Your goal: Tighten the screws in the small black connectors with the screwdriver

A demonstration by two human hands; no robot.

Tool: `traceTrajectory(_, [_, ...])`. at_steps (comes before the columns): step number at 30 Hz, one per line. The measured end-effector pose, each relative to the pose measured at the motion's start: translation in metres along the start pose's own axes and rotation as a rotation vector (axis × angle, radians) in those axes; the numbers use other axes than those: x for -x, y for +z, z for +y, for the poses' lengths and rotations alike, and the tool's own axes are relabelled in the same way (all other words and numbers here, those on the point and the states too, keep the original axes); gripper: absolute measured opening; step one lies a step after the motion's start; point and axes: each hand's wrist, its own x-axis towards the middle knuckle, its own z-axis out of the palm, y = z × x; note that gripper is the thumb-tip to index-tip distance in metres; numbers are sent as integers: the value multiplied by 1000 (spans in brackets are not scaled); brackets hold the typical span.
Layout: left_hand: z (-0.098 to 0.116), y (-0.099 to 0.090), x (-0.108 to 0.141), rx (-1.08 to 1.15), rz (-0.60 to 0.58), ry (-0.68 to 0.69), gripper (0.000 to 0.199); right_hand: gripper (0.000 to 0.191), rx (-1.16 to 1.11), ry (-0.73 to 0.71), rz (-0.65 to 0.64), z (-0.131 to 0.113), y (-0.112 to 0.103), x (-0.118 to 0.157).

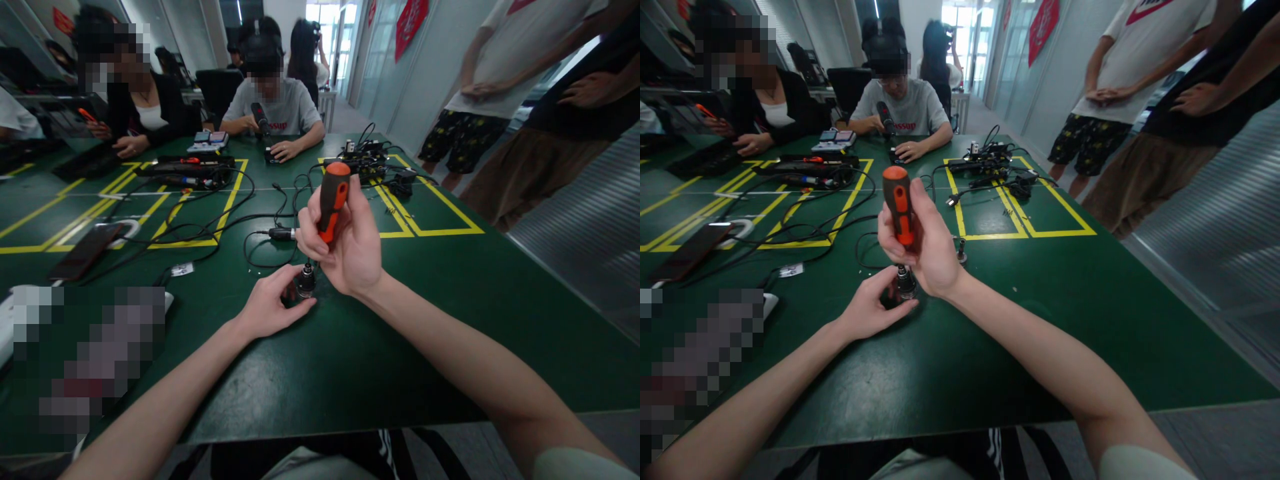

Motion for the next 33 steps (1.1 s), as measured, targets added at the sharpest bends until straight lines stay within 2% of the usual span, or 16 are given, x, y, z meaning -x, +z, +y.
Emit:
traceTrajectory(3, [-1,0,0,-3,3,5,32,61,-19,11,-19,1,-2,0])
traceTrajectory(9, [0,-1,0,-6,7,20,31,51,-14,44,-1,1,-5,0])
traceTrajectory(13, [0,0,0,-9,11,24,32,60,-25,10,-67,1,-7,-2])
traceTrajectory(20, [-3,1,1,-4,22,34,33,52,4,26,11,3,-6,1])
traceTrajectory(27, [-2,2,0,-8,26,37,37,64,28,42,-42,2,-6,1])
traceTrajectory(33, [-2,2,-1,-8,29,49,37,40,56,24,18,7,-8,3])
